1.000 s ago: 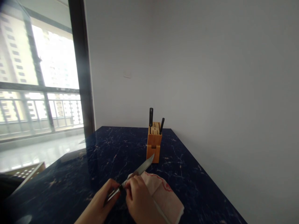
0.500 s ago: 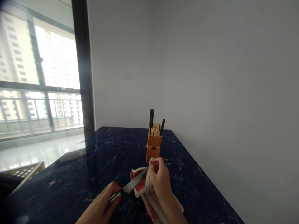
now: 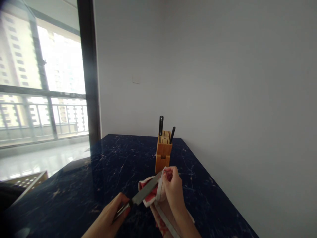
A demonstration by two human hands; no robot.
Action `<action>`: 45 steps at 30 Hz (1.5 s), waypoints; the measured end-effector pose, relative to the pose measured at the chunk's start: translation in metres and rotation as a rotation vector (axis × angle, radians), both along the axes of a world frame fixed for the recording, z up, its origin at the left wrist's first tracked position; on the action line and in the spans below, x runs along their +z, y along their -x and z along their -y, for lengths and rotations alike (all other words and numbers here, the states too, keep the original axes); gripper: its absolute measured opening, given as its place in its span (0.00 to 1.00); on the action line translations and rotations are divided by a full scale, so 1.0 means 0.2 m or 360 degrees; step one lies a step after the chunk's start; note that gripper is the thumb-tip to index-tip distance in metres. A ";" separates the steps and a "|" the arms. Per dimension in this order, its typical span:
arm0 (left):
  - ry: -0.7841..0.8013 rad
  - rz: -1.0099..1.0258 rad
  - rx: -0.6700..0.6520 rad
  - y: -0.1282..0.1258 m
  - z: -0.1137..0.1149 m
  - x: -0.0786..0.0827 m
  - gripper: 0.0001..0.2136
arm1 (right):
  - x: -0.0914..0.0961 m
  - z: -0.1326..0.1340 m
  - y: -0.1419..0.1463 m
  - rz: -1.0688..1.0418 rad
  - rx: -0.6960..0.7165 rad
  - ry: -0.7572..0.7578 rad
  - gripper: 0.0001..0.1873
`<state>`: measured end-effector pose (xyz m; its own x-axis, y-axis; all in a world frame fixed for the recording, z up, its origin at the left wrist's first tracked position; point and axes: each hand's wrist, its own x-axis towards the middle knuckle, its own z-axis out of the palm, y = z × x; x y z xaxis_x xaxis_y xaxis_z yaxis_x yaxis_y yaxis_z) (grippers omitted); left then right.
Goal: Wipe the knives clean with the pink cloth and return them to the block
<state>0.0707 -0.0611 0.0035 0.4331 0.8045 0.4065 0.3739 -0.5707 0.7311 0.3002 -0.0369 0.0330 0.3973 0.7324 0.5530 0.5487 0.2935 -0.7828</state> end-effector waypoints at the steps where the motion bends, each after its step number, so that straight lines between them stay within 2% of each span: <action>1: 0.0007 -0.0015 -0.0005 0.00 0.00 0.00 0.06 | 0.00 0.01 0.02 0.0042 0.0026 0.0004 0.05; 5: 0.0023 -0.0038 -0.0014 0.00 0.00 0.01 0.06 | -0.01 0.05 0.11 0.0212 0.0188 0.0032 0.03; 11: 0.0010 0.0001 -0.0007 0.00 0.00 -0.01 0.05 | -0.03 0.15 0.29 0.0519 0.0443 0.0189 0.06; 15: 0.0000 0.0068 -0.0014 0.00 -0.01 -0.01 0.04 | -0.06 0.18 0.36 0.0530 0.0623 0.0113 0.09; 18: 0.0003 0.0086 -0.0009 0.00 -0.02 -0.01 0.04 | -0.06 0.17 0.38 0.0433 0.0596 0.0103 0.11; 22: 0.0025 0.0078 0.0019 0.01 -0.03 -0.01 0.04 | -0.06 0.18 0.38 0.0401 0.0508 0.0173 0.09; 28: 0.0068 0.0069 -0.0023 0.01 -0.03 0.01 0.05 | -0.10 0.21 0.40 0.0579 0.0713 0.0161 0.13; 32: 0.0069 0.0118 -0.0021 0.00 -0.02 0.02 0.05 | -0.09 0.22 0.40 0.0530 0.0795 0.0136 0.15; 36: 0.0046 0.0100 -0.0062 0.00 -0.02 0.02 0.04 | -0.11 0.21 0.40 0.0483 0.0766 0.0057 0.18; 40: 0.0031 0.0091 -0.0055 0.00 -0.01 0.02 0.03 | -0.13 0.20 0.41 0.0368 0.0649 0.0042 0.16; 45: 0.0061 0.0073 -0.0076 -0.01 0.01 0.03 0.03 | -0.11 0.20 0.43 0.0373 0.0562 0.0020 0.12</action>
<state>0.0718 -0.0622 0.0088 0.4530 0.7986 0.3962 0.3124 -0.5585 0.7684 0.2143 -0.0770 0.0113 -0.0144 0.8082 0.5888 0.5798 0.4865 -0.6536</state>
